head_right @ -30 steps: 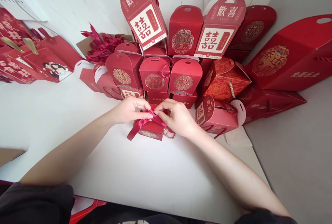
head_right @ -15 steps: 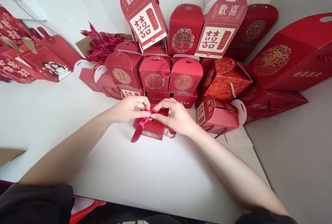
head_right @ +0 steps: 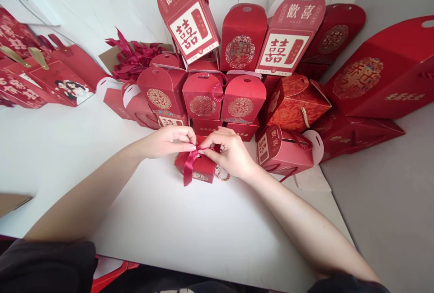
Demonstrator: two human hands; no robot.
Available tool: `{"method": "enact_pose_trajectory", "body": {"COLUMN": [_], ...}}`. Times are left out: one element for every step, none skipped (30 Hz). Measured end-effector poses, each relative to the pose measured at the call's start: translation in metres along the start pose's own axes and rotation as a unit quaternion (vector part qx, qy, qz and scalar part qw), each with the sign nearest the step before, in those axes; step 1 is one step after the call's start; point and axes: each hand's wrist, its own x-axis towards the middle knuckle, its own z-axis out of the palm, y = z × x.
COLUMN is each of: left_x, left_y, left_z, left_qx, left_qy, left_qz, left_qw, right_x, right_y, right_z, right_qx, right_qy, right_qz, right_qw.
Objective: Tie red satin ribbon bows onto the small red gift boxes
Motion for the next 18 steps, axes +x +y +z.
{"method": "enact_pose_trajectory", "body": {"left_x": [0.000,0.000,0.000,0.000,0.000,0.000,0.001,0.001,0.001,0.002,0.002,0.002,0.002,0.002,0.002,0.002,0.002,0.002], "left_y": [0.001,0.001,0.001,0.001,0.001,0.001,0.001,0.000,0.001,0.001,0.001,0.002,0.002,0.002,0.003,0.003,0.003,0.003], "left_z": [-0.001,-0.001,-0.002,-0.002,-0.002,-0.001,0.000,0.001,0.002,0.004,0.005,0.007,0.008,0.009,0.010,0.011,0.012,0.012], "left_qx": [-0.002,-0.005,-0.009,-0.014,-0.019,-0.020,-0.019,-0.017,-0.014,-0.010,-0.003,0.007,0.018,0.030,0.039,0.045,0.047,0.049], "left_qy": [-0.005,-0.010,-0.014,-0.016,-0.017,-0.017,-0.016,-0.014,-0.011,-0.005,0.002,0.011,0.020,0.029,0.037,0.044,0.047,0.049], "left_qz": [-0.004,-0.007,-0.009,-0.011,-0.012,-0.012,-0.009,-0.005,-0.001,0.004,0.010,0.016,0.021,0.025,0.028,0.028,0.025,0.022], "left_qw": [1.000,1.000,1.000,1.000,1.000,1.000,1.000,1.000,1.000,1.000,1.000,1.000,0.999,0.999,0.998,0.998,0.997,0.997], "right_x": [0.000,-0.001,-0.001,-0.002,-0.002,-0.002,-0.002,-0.002,-0.002,-0.002,-0.002,-0.002,-0.002,-0.002,-0.001,-0.001,-0.001,-0.001], "right_y": [0.002,0.005,0.007,0.010,0.012,0.013,0.014,0.015,0.015,0.014,0.014,0.013,0.012,0.011,0.010,0.010,0.009,0.009], "right_z": [-0.001,-0.002,-0.003,-0.005,-0.006,-0.008,-0.010,-0.012,-0.013,-0.015,-0.016,-0.017,-0.018,-0.019,-0.019,-0.019,-0.019,-0.019], "right_qx": [-0.018,-0.037,-0.055,-0.072,-0.089,-0.104,-0.120,-0.135,-0.148,-0.160,-0.170,-0.178,-0.183,-0.185,-0.184,-0.181,-0.175,-0.168], "right_qy": [0.000,-0.001,-0.004,-0.010,-0.018,-0.029,-0.042,-0.058,-0.072,-0.085,-0.092,-0.096,-0.097,-0.097,-0.094,-0.092,-0.088,-0.085], "right_qz": [-0.033,-0.069,-0.106,-0.137,-0.163,-0.182,-0.196,-0.205,-0.213,-0.219,-0.225,-0.231,-0.236,-0.242,-0.246,-0.249,-0.248,-0.241], "right_qw": [0.999,0.997,0.993,0.988,0.982,0.977,0.972,0.968,0.963,0.959,0.955,0.952,0.949,0.948,0.947,0.947,0.949,0.952]}}
